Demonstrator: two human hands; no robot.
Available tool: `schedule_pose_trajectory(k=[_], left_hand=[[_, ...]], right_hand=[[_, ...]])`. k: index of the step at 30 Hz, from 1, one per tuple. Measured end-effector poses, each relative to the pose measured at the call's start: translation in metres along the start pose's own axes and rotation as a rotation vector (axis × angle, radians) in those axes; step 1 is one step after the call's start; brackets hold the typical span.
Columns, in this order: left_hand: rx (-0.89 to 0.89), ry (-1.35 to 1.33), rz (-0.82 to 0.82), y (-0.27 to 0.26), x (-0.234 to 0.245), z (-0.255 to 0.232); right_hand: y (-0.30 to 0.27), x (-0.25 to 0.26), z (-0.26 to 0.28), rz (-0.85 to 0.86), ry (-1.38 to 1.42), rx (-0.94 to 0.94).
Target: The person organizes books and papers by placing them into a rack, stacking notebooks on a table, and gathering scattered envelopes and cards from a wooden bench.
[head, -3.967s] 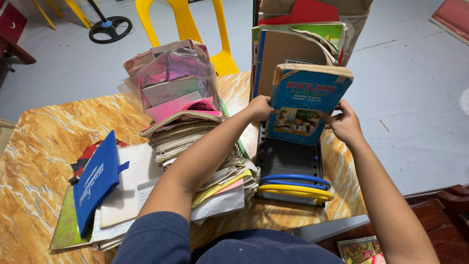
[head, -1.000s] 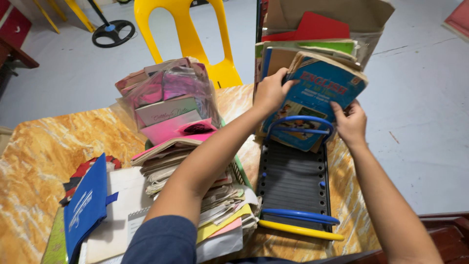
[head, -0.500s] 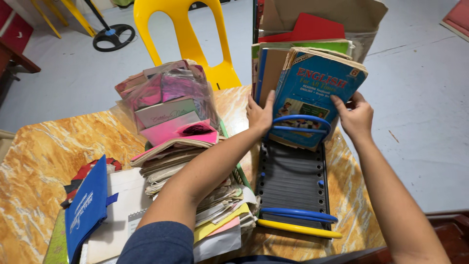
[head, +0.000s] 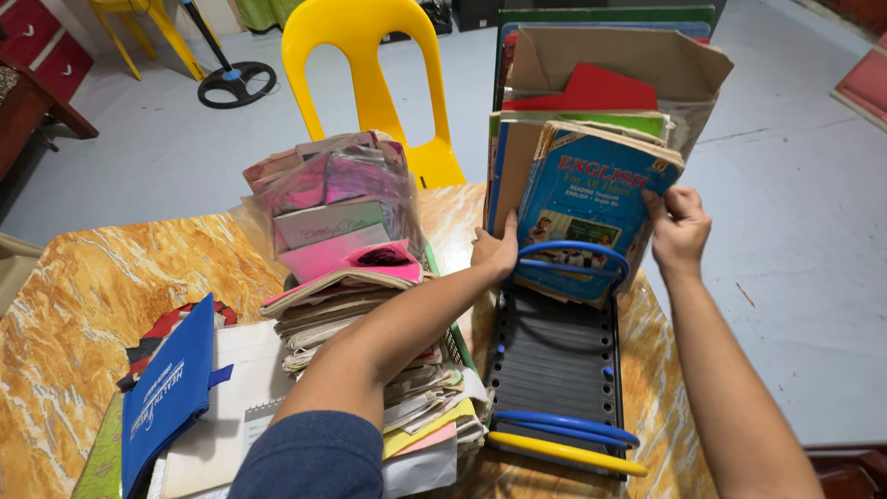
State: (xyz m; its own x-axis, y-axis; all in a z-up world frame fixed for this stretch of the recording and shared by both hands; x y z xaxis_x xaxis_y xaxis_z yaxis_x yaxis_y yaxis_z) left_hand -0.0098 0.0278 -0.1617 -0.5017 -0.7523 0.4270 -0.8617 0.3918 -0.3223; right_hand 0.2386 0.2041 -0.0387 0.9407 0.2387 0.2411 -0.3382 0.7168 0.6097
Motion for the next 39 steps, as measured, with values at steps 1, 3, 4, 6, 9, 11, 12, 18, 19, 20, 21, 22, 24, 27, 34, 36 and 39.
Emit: schedule_pose_trajectory(k=[1, 3, 4, 6, 9, 11, 12, 18, 19, 20, 21, 22, 24, 27, 34, 36, 39], left_hand=[[-0.006, -0.010, 0.005, 0.003, -0.002, 0.002], [-0.009, -0.020, 0.007, 0.008, -0.006, 0.008], [-0.009, -0.029, 0.006, 0.009, -0.008, 0.012], [-0.010, -0.036, 0.007, 0.009, -0.010, 0.013], [0.056, -0.098, -0.018, 0.000, -0.002, -0.002], [-0.002, -0.305, -0.001, -0.015, 0.009, -0.015], [-0.006, -0.303, 0.004, -0.021, 0.014, -0.021], [-0.372, -0.467, 0.004, -0.030, 0.032, -0.055], [-0.374, -0.458, 0.012, -0.030, 0.030, -0.055], [-0.371, -0.449, 0.018, -0.030, 0.028, -0.053], [-0.370, -0.450, 0.019, -0.031, 0.026, -0.053], [-0.463, -0.384, -0.015, -0.035, 0.028, -0.057], [-0.554, -0.316, -0.049, -0.044, 0.035, -0.065], [-0.660, -0.374, -0.074, -0.066, 0.054, -0.086], [-0.753, -0.068, 0.045, -0.088, 0.079, -0.120], [-0.765, -0.084, 0.030, -0.076, 0.081, -0.120], [-0.731, -0.116, 0.009, -0.056, 0.079, -0.113]], right_hand=[[-0.001, -0.004, 0.000, -0.023, 0.014, 0.003], [-0.002, -0.012, -0.001, -0.041, 0.030, 0.005], [-0.003, -0.013, -0.003, -0.059, -0.029, -0.021], [-0.003, -0.014, -0.009, -0.079, -0.091, -0.049], [-0.002, -0.018, -0.013, -0.095, -0.279, 0.064], [-0.012, -0.018, -0.036, -0.168, -0.229, -0.134], [-0.016, -0.016, -0.046, -0.174, -0.232, -0.135], [-0.030, -0.013, -0.085, -0.189, -0.218, -0.200], [-0.031, -0.013, -0.074, -0.197, -0.165, -0.137], [-0.032, -0.011, -0.061, -0.200, -0.113, -0.076], [-0.030, -0.008, -0.049, -0.199, -0.115, -0.076], [-0.026, -0.006, -0.030, -0.253, -0.254, 0.026], [-0.022, -0.002, 0.002, -0.304, -0.392, 0.129], [-0.015, 0.003, 0.023, -0.240, -0.258, -0.011], [-0.005, 0.000, 0.046, -0.029, 0.120, 0.092], [-0.001, -0.004, 0.050, -0.009, 0.191, 0.107], [0.005, -0.008, 0.057, -0.050, 0.102, 0.133]])
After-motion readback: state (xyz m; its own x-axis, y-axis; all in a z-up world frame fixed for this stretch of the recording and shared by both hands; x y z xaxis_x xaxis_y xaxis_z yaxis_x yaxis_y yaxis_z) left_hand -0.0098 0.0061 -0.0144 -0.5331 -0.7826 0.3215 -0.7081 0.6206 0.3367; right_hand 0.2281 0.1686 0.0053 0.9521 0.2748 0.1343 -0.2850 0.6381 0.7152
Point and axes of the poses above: each hand's wrist, its own y-axis towards the middle knuckle, its own x-axis out of the back of the hand, z = x × y, the point moved 5 cm from there along y, towards the middle knuckle, and after that the axes turned 9 degrees about -y, right-handed, at the moved point
